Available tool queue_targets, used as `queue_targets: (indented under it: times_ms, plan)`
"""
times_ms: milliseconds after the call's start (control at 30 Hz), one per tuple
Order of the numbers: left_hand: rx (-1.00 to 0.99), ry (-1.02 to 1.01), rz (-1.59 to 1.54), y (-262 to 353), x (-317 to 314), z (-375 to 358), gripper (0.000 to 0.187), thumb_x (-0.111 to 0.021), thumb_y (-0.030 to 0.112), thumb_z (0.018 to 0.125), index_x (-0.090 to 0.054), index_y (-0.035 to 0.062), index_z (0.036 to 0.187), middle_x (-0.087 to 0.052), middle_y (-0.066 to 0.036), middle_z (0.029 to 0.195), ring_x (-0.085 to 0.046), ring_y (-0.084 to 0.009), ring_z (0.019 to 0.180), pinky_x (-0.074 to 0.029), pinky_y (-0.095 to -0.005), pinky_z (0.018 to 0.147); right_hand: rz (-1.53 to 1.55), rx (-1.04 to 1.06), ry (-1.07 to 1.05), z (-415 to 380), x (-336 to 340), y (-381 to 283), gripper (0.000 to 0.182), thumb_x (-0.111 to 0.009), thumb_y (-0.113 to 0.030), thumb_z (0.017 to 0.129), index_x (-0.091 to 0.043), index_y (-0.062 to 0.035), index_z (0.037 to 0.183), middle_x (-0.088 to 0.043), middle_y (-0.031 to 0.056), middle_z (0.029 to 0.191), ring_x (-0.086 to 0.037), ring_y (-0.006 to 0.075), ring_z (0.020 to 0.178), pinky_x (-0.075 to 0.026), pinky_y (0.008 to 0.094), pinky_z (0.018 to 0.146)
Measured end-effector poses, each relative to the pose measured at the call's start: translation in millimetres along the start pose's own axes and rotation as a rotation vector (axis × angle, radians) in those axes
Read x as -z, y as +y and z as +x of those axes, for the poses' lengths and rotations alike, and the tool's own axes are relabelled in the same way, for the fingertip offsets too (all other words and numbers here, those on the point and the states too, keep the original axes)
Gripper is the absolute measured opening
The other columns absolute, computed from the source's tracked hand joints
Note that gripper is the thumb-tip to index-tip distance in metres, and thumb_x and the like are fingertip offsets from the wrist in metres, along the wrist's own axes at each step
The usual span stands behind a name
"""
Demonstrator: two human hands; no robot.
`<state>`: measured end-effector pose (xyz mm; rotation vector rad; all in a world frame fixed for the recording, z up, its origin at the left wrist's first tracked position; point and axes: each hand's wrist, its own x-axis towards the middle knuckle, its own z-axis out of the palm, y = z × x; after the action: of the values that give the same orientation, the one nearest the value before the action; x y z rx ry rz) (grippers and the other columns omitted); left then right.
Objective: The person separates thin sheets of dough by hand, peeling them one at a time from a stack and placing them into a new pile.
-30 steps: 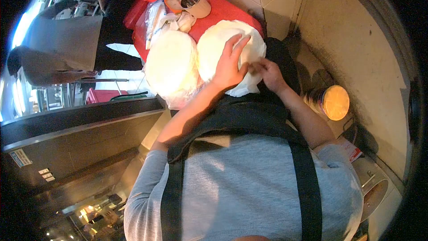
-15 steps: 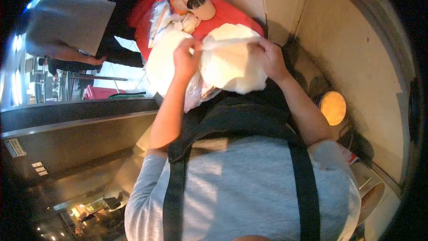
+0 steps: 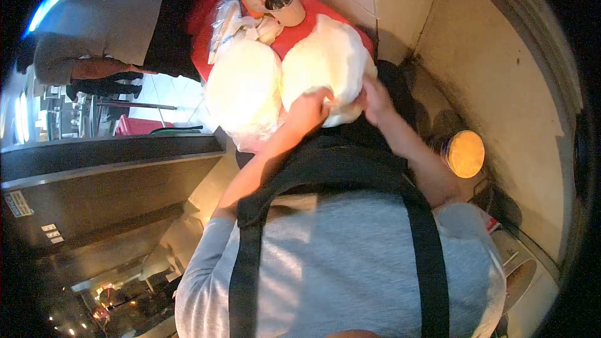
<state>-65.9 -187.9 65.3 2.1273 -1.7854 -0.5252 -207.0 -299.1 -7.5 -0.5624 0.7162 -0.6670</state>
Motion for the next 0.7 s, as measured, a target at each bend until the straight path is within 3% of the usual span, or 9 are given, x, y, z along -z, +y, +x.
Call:
queue_targets:
  times_ms: [100, 200, 300, 333, 433, 467, 567, 600, 700]
  plan:
    - [-0.05, -0.076, 0.005, -10.8, -24.1, 0.6, 0.03, -0.055, 0.007, 0.072, -0.054, 0.0119, 0.101, -0.062, -0.018, 0.082, -0.06, -0.0373, 0.079, -0.046, -0.0457, 0.07, 0.103, -0.223, -0.19, -1.1, 14.3, -0.6, 0.052, -0.05, -0.042, 0.09, -0.042, -0.0086, 0.129, -0.055, 0.0105, 0.118, -0.057, 0.021, 0.102, -0.049, 0.0368, 0.083]
    - [-0.053, -0.062, 0.082, -3.1, -8.5, 0.5, 0.025, -0.056, 0.007, 0.072, -0.056, 0.0101, 0.097, -0.061, -0.017, 0.081, -0.06, -0.035, 0.077, -0.047, -0.043, 0.069, 0.295, -0.239, -0.188, 8.9, 10.9, -11.1, 0.052, -0.05, -0.043, 0.09, -0.04, -0.0097, 0.129, -0.057, 0.0071, 0.115, -0.055, 0.0213, 0.105, -0.043, 0.041, 0.093]
    - [-0.168, 0.325, 0.097, -1.0, 12.5, 1.2, 0.021, -0.055, 0.006, 0.073, -0.057, 0.0091, 0.093, -0.058, -0.014, 0.074, -0.057, -0.0328, 0.074, -0.047, -0.0404, 0.066, 0.167, 0.009, -0.207, 16.1, -2.8, -16.2, 0.051, -0.052, -0.038, 0.09, -0.038, -0.009, 0.129, -0.056, 0.0067, 0.116, -0.056, 0.0219, 0.103, -0.048, 0.0387, 0.086]
    - [-0.132, 0.396, 0.088, 5.6, 23.2, -0.2, 0.017, -0.055, 0.004, 0.075, -0.057, 0.0074, 0.091, -0.055, -0.012, 0.077, -0.055, -0.03, 0.074, -0.047, -0.0382, 0.064, 0.063, -0.006, -0.12, 17.2, -1.3, -17.0, 0.043, -0.052, -0.031, 0.091, -0.043, -0.0047, 0.124, -0.059, 0.0081, 0.11, -0.06, 0.0214, 0.093, -0.053, 0.0348, 0.073]
    - [-0.072, 0.58, -0.078, -4.1, 26.2, 5.8, 0.014, -0.056, 0.003, 0.077, -0.057, 0.0048, 0.09, -0.054, -0.012, 0.088, -0.055, -0.0279, 0.081, -0.046, -0.0378, 0.066, -0.077, -0.022, -0.179, 16.9, 0.9, -14.6, 0.037, -0.054, -0.027, 0.09, -0.05, -0.0011, 0.116, -0.061, 0.009, 0.101, -0.062, 0.0191, 0.08, -0.054, 0.0307, 0.062]
    - [-0.066, 0.61, -0.154, -8.9, 24.6, 6.3, 0.011, -0.058, 0.004, 0.079, -0.055, 0.0029, 0.09, -0.052, -0.013, 0.096, -0.054, -0.0276, 0.084, -0.045, -0.0361, 0.07, -0.059, -0.002, -0.15, 11.5, 1.3, -13.2, 0.03, -0.055, -0.023, 0.089, -0.055, 0.0002, 0.109, -0.062, 0.0085, 0.093, -0.061, 0.0174, 0.073, -0.054, 0.0299, 0.06]
    - [-0.155, 0.678, -0.068, 4.5, 35.4, 5.7, 0.012, -0.059, 0.003, 0.079, -0.055, 0.0022, 0.089, -0.052, -0.014, 0.098, -0.054, -0.0295, 0.086, -0.046, -0.0349, 0.075, -0.018, 0.14, -0.227, -35.1, -33.5, -52.9, 0.025, -0.055, -0.018, 0.089, -0.056, -0.0012, 0.107, -0.062, 0.0059, 0.092, -0.061, 0.0153, 0.073, -0.053, 0.0282, 0.059]
    - [-0.162, 0.674, -0.099, 11.4, 37.3, 4.3, 0.014, -0.062, 0.002, 0.075, -0.054, 0.004, 0.087, -0.056, -0.014, 0.096, -0.055, -0.03, 0.093, -0.044, -0.0362, 0.081, -0.074, 0.24, -0.254, -41.8, -40.2, -61.7, 0.017, -0.056, -0.018, 0.089, -0.058, -0.0025, 0.096, -0.061, 0.0052, 0.081, -0.059, 0.0122, 0.066, -0.051, 0.0245, 0.06]
    - [-0.171, 0.447, -0.382, 20.3, 35.4, 2.4, 0.013, -0.059, -0.002, 0.078, -0.053, 0.0011, 0.089, -0.06, -0.015, 0.102, -0.057, -0.0256, 0.098, -0.043, -0.0336, 0.089, -0.209, 0.436, -0.192, -53.2, -58.1, -91.9, 0.014, -0.056, -0.016, 0.088, -0.059, -0.0033, 0.094, -0.06, 0.0026, 0.08, -0.058, 0.0106, 0.069, -0.051, 0.0259, 0.066]
